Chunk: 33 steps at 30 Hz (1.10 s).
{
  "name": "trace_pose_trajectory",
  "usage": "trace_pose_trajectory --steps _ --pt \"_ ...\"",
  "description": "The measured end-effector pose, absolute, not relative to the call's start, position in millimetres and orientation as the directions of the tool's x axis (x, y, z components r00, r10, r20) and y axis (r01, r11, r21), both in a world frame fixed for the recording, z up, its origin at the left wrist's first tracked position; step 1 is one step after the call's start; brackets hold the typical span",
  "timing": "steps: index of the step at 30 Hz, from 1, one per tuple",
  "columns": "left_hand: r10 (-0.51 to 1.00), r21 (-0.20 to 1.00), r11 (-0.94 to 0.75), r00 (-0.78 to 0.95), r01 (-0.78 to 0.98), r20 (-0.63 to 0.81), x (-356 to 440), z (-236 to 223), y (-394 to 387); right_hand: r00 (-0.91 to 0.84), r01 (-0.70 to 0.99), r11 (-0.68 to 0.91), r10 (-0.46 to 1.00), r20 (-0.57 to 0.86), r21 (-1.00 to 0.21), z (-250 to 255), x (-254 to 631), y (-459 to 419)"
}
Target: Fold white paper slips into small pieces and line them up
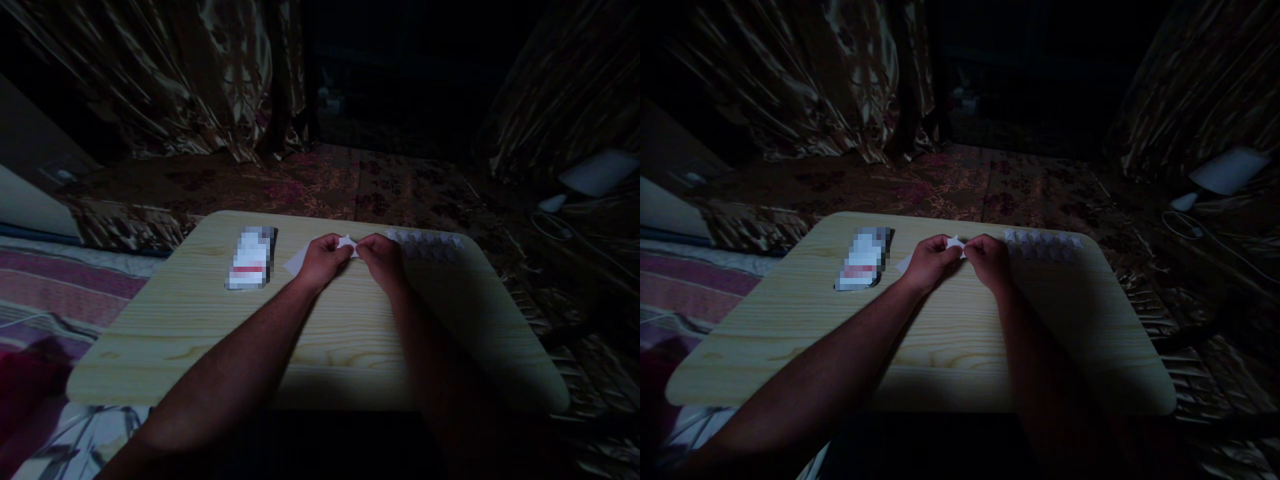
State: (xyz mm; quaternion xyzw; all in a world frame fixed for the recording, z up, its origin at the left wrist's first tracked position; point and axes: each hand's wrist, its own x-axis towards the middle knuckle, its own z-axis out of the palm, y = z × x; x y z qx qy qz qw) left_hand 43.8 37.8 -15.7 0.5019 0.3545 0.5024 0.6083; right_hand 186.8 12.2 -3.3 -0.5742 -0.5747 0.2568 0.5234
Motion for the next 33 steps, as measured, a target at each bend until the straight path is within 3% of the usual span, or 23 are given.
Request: trace_pose_trajectory --steps 10,33 --pt "0.954 0.980 -0.009 0.293 -0.198 0.068 42.6 -16.9 37.8 0.186 0.435 0.221 0.926 0.327 -0.873 -4.9 188.6 13.0" --pt "0.937 0.988 0.004 0.345 -0.154 0.049 38.9 -17.5 39.5 0.142 0.294 0.204 0.957 0.253 -0.934 -11.6 188.8 14.2"
